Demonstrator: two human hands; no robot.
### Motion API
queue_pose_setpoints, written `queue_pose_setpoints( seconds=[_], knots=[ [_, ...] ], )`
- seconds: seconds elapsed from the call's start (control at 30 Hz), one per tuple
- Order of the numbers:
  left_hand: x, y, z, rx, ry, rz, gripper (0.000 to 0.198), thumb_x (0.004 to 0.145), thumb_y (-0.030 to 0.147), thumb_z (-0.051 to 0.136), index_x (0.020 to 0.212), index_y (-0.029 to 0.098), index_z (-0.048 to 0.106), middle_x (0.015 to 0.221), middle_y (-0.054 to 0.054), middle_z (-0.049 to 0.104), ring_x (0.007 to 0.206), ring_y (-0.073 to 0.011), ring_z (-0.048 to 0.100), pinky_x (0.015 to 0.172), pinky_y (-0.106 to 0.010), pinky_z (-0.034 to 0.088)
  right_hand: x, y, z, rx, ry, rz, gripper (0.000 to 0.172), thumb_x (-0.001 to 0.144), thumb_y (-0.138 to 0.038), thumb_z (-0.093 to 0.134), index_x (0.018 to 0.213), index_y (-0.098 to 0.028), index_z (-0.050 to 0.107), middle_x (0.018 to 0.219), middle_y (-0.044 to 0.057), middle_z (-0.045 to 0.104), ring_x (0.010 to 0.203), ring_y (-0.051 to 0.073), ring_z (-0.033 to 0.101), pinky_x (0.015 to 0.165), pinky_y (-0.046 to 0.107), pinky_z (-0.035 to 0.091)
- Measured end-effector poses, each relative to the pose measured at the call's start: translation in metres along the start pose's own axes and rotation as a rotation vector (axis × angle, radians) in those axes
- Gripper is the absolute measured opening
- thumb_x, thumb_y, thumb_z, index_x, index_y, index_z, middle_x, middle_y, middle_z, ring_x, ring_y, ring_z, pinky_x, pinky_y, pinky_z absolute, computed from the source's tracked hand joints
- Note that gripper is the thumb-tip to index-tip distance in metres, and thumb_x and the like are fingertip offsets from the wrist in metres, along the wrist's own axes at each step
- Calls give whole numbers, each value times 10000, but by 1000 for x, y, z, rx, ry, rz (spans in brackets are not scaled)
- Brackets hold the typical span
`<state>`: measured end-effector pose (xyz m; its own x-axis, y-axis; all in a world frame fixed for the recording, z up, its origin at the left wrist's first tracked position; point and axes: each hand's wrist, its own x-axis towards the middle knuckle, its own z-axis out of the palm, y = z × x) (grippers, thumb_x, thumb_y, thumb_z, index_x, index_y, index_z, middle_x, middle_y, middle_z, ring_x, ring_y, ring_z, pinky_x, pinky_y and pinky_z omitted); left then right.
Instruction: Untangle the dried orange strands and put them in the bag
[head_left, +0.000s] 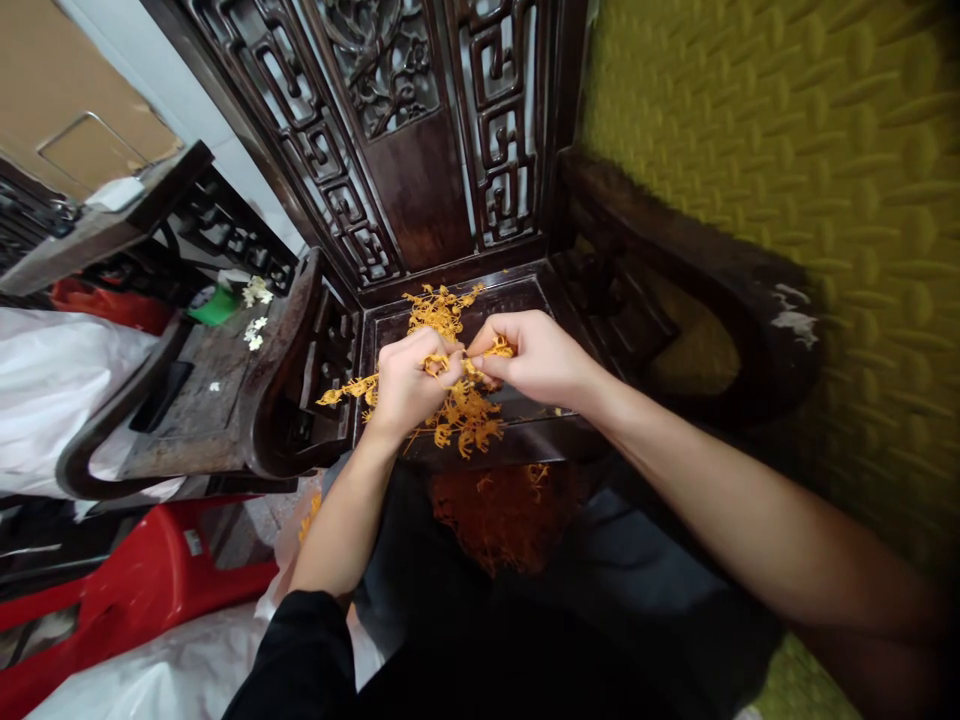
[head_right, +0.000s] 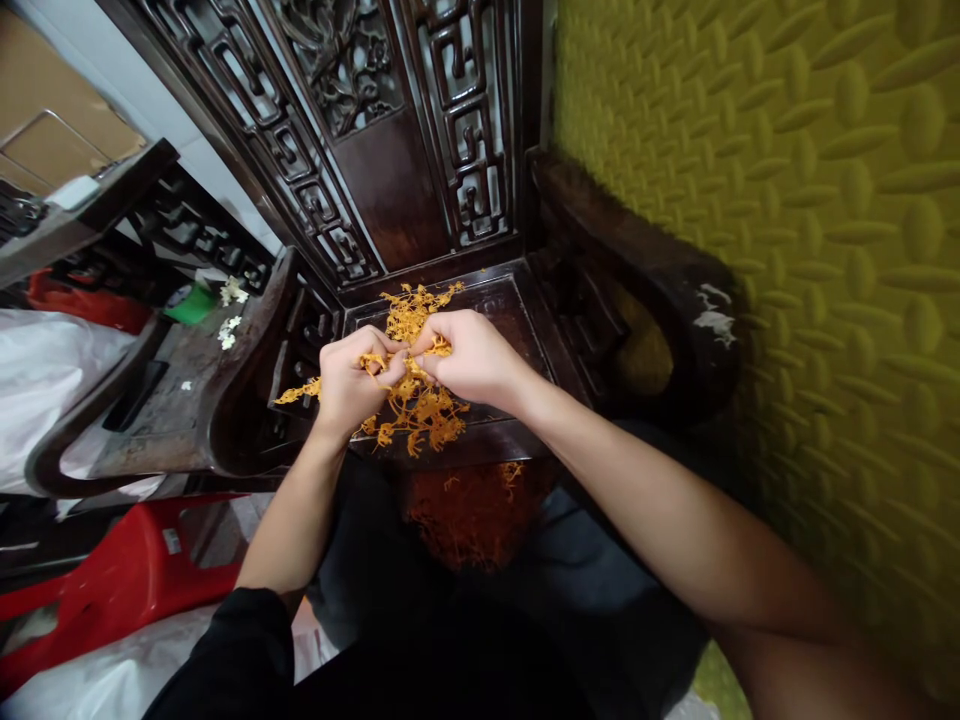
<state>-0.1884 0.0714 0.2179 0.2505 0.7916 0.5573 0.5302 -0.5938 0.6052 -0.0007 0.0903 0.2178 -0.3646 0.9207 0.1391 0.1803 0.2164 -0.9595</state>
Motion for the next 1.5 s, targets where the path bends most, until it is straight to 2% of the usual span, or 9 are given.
queue_pose_setpoints(
  seconds=[0.23, 0.3, 0.47, 0.57, 0.73, 0.93, 1.13, 1.33, 1.5],
  knots=[
    [21, -40, -23, -69, 412, -390, 213, 755, 215, 784, 649, 166, 605, 667, 9, 654, 608, -104, 570, 617, -258, 455, -12, -20, -7, 339, -210, 21, 107, 682, -196, 755, 681, -179, 650, 638, 13, 647, 538, 136, 579, 551, 299, 477],
    [14, -41, -27, -121, 241, -441, 184, 748, 254, 802, 699, 162, 651, 743, -22, 710, 651, -125, 616, 643, -268, 485, -7, -16, -15, 434, -102, 22, 99, 707, -197, 731, 798, -177, 698, 637, 0, 631, 539, 129, 580, 569, 301, 496],
    [-19, -8, -7, -190, -528, -353, 93, 748, 247, 779, 721, 194, 707, 730, -15, 719, 646, -142, 631, 599, -254, 466, 11, 3, -27, 706, 197, 151, 121, 656, -119, 569, 733, -153, 656, 739, 46, 650, 686, 165, 667, 653, 324, 560],
    [-25, 1, -1, -192, -662, -333, 108, 744, 272, 781, 699, 200, 715, 653, 5, 670, 589, -125, 578, 556, -242, 433, 13, 10, -14, 754, 234, 191, 90, 575, -90, 521, 613, -156, 569, 824, 68, 680, 705, 151, 650, 614, 286, 531],
    [-24, -13, -9, -147, -642, -421, 150, 733, 295, 789, 669, 194, 697, 646, 14, 651, 585, -126, 557, 554, -251, 426, 4, 10, 17, 492, 71, 148, 139, 678, -138, 508, 662, -179, 640, 594, 12, 549, 518, 114, 416, 488, 265, 333],
    [-26, -15, -11, -229, -540, -481, 203, 707, 252, 775, 601, 185, 614, 626, 30, 592, 599, -125, 542, 597, -268, 450, -11, 6, 37, -81, -47, -70, 218, 875, -396, 645, 836, -183, 672, 827, 22, 684, 745, 146, 565, 680, 285, 408],
    [-21, -2, -4, -402, -529, -687, 504, 650, 320, 845, 560, 205, 362, 554, 63, 428, 444, -58, 312, 399, -221, 269, 3, 21, 45, -26, 344, -50, 226, 931, -361, 618, 792, -193, 556, 722, 1, 587, 634, 114, 474, 601, 282, 363],
    [-28, -2, 0, -454, -639, -639, 463, 694, 304, 832, 544, 194, 408, 529, 59, 415, 440, -61, 373, 404, -208, 285, 39, 32, -21, 495, 779, 54, 312, 972, -434, 575, 792, -216, 443, 654, -43, 494, 493, 52, 383, 475, 221, 305],
    [-24, -10, 9, -640, -446, -812, 405, 644, 226, 864, 955, 206, 605, 938, -77, 756, 657, -156, 689, 497, -221, 419, 30, 24, -19, 500, 347, 16, 275, 865, -419, 715, 909, -211, 540, 815, 21, 676, 582, 88, 516, 490, 221, 363]
  ],
)
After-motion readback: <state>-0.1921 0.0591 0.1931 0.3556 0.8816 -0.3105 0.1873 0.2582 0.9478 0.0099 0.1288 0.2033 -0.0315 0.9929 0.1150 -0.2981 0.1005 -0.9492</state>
